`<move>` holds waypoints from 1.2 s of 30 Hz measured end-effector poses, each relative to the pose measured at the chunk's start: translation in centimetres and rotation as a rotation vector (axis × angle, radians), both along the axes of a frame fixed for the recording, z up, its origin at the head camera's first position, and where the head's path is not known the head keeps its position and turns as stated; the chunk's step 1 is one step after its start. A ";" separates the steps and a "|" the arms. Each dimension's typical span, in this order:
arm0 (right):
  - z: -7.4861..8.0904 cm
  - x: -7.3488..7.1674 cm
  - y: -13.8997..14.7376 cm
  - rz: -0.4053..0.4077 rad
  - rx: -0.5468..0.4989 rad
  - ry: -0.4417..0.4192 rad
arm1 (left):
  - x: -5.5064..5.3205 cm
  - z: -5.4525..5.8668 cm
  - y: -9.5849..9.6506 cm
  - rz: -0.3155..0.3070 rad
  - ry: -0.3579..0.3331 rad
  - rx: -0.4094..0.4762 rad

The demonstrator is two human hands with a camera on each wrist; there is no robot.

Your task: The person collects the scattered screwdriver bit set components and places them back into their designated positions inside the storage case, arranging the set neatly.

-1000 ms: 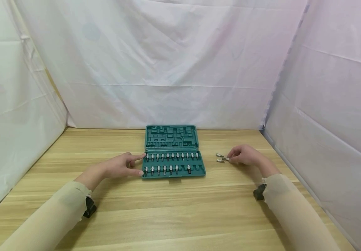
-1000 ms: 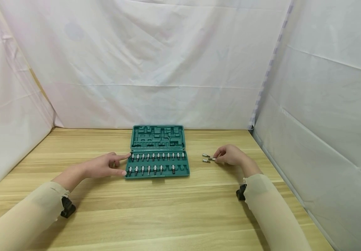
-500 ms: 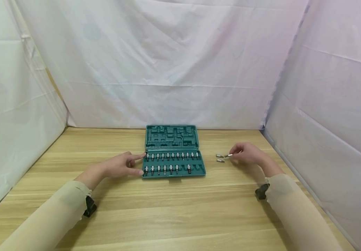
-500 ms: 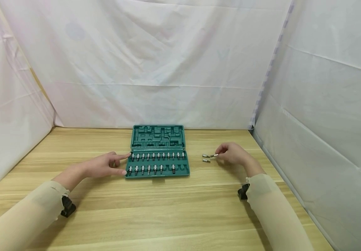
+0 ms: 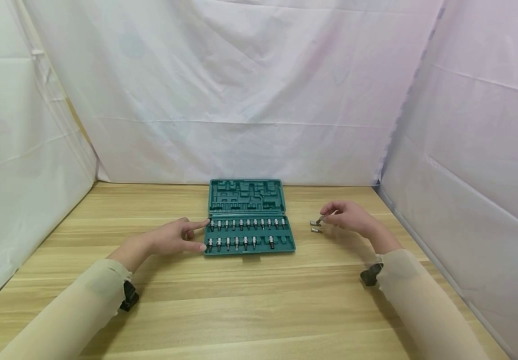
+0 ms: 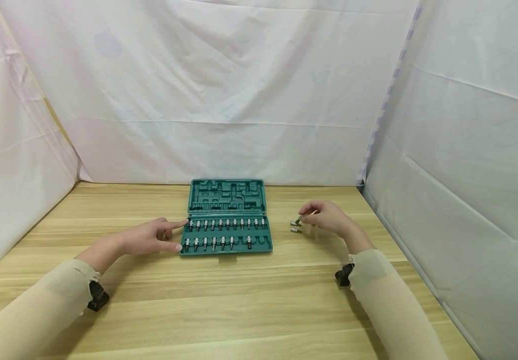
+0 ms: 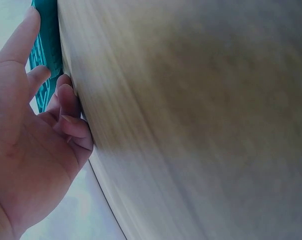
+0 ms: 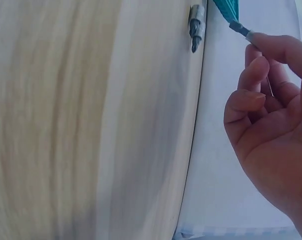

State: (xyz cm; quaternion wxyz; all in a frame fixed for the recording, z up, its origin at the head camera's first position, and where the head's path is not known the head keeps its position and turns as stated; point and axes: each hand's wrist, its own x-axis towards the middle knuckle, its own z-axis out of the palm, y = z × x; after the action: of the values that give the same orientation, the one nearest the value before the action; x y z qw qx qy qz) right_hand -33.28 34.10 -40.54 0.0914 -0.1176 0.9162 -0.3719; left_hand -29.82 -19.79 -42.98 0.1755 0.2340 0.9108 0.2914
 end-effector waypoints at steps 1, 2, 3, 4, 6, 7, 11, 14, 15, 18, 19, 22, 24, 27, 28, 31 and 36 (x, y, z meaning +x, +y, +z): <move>0.0 0.0 -0.2 0.003 -0.010 -0.001 | 0.0 0.0 0.0 0.001 -0.001 0.001; 0.0 0.1 -0.4 0.004 -0.016 -0.002 | 0.0 0.0 0.0 0.001 -0.001 0.001; 0.1 0.2 -0.7 0.005 -0.021 -0.004 | 0.0 0.0 0.0 0.002 -0.001 0.000; 0.1 0.2 -0.9 0.006 -0.025 -0.005 | 0.0 0.0 0.0 0.002 -0.001 0.000; 0.2 0.4 -1.4 0.010 -0.024 -0.006 | 0.0 0.0 0.0 0.003 -0.001 0.001; 0.3 0.4 -1.6 0.011 -0.020 -0.007 | 0.0 0.0 0.0 0.003 -0.002 0.002; 0.4 0.4 -2.3 0.039 -0.023 0.000 | 0.0 -0.1 0.0 0.001 -0.001 0.003; 0.5 0.3 -2.9 0.065 -0.067 -0.006 | 0.0 -0.1 0.0 0.004 -0.002 0.003; 0.5 0.3 -3.1 0.074 -0.084 -0.009 | 0.0 -0.1 0.0 -0.002 0.001 0.003; 0.5 0.3 -3.7 0.092 -0.119 -0.004 | 0.1 -0.1 0.0 0.001 -0.002 0.003; 0.5 0.3 -4.0 0.094 -0.131 0.002 | 0.1 -0.1 0.0 0.001 -0.003 0.004; 0.5 0.4 -4.5 0.096 -0.166 0.024 | 0.1 0.0 0.0 0.007 -0.008 0.007; 0.5 0.5 -4.8 0.096 -0.185 0.037 | 0.1 0.1 0.0 0.007 -0.009 0.010; 0.5 0.7 -5.2 0.092 -0.200 0.042 | 0.1 0.1 0.1 0.008 -0.010 0.011; 0.5 0.7 -5.3 0.090 -0.202 0.041 | 0.1 0.1 0.1 0.008 -0.011 0.011; 0.5 0.8 -5.5 0.070 -0.203 0.034 | 0.0 0.0 0.1 0.010 -0.012 0.010; 0.7 0.8 -5.8 0.074 -0.202 0.031 | 0.1 0.1 0.1 0.011 -0.013 0.011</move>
State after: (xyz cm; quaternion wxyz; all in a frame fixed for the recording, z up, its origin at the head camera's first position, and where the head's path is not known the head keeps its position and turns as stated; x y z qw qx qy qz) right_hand -32.49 28.34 -39.89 0.0784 -0.1658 0.8705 -0.4567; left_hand -29.72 -19.73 -42.92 0.1787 0.2282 0.9093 0.2987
